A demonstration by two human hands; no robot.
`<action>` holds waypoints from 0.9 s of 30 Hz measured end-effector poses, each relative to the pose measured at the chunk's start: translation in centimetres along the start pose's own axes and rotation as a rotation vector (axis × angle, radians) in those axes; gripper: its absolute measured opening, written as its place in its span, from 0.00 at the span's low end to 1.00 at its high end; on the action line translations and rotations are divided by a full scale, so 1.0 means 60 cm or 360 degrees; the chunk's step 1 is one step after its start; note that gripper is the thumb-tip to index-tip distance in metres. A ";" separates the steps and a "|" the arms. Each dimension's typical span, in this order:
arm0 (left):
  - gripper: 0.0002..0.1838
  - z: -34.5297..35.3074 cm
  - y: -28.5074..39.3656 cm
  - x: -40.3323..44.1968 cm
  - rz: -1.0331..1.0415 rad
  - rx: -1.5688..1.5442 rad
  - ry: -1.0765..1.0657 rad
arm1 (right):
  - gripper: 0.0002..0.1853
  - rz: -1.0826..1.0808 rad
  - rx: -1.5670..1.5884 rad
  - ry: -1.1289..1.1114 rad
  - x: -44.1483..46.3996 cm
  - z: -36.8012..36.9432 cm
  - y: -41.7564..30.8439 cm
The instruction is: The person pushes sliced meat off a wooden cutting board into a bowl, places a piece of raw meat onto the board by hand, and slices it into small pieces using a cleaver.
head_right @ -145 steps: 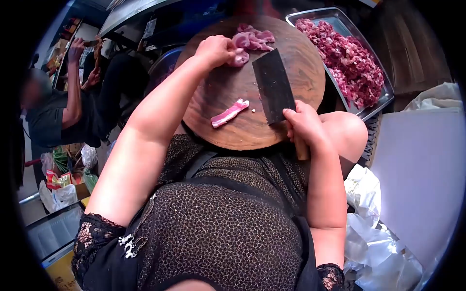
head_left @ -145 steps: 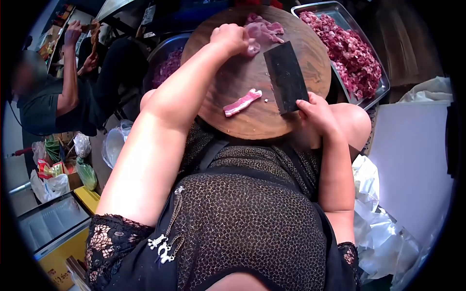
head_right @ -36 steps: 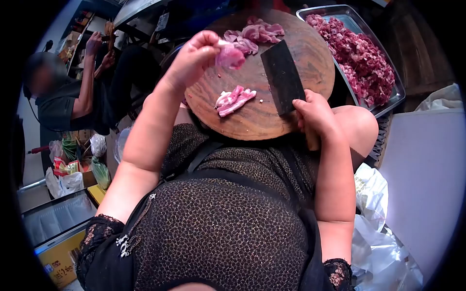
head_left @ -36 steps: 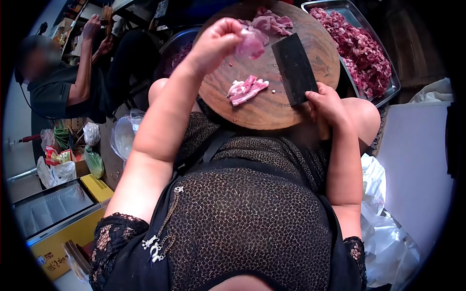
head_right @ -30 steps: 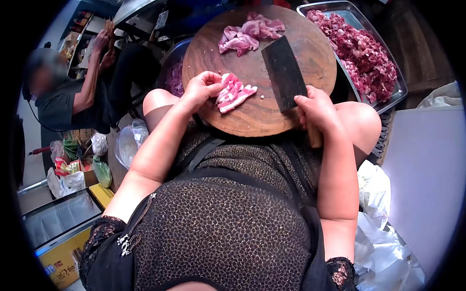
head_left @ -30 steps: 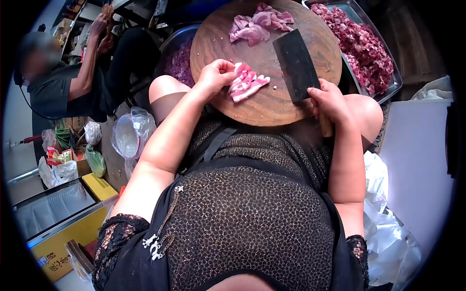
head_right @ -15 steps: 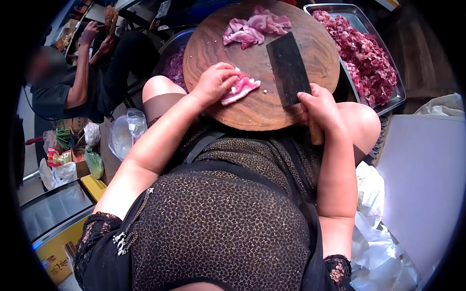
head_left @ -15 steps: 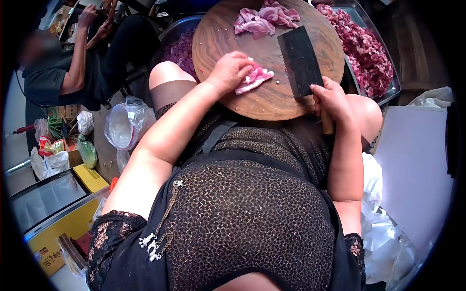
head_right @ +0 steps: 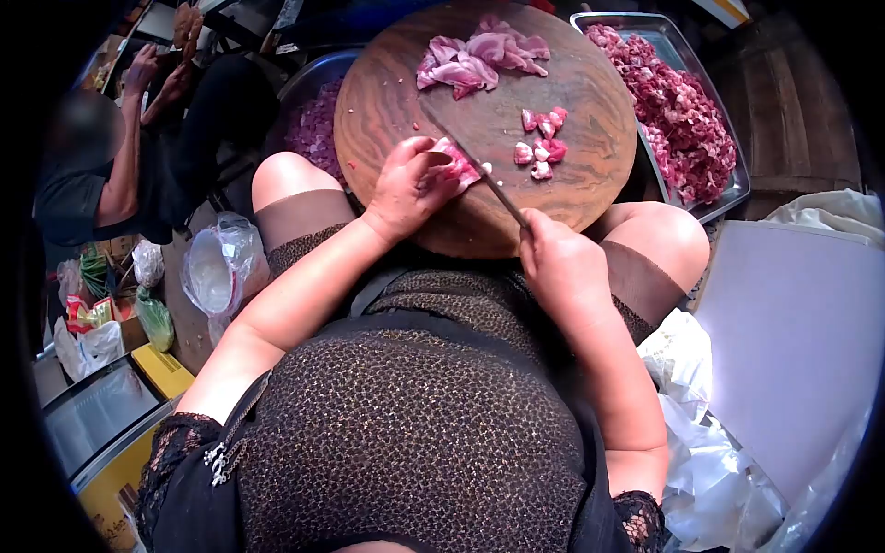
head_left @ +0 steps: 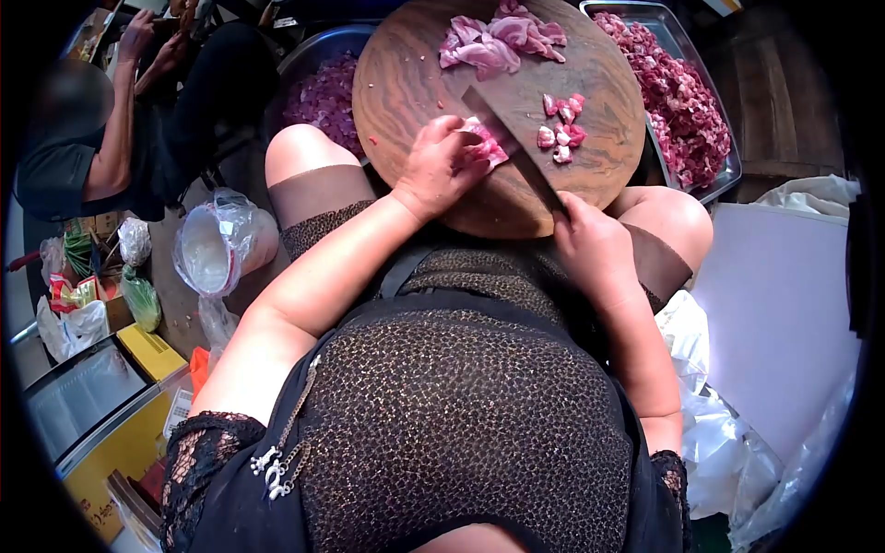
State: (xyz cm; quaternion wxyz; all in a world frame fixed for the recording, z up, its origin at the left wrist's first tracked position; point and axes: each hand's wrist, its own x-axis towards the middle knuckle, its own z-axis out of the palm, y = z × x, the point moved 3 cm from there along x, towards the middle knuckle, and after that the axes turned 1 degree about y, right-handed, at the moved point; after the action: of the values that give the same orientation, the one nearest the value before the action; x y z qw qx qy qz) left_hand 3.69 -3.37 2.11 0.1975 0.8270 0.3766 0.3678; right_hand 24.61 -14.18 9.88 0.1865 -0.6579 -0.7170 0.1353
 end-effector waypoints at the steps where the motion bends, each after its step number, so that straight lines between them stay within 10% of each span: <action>1: 0.15 -0.007 0.000 0.002 -0.0014 0.0049 0.0155 | 0.09 -0.0086 -0.0074 0.0052 0.000 0.002 -0.007; 27: 0.15 0.006 -0.007 0.015 0.0027 -0.0166 -0.0158 | 0.07 -0.0060 -0.0365 -0.0722 0.150 0.055 -0.048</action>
State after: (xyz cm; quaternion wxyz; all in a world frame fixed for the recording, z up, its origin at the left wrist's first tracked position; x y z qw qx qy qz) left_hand 4.16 -2.42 2.05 0.2558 0.8359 0.3397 0.3471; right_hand 20.00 -5.35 9.00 -0.0527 -0.6140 -0.7634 0.1937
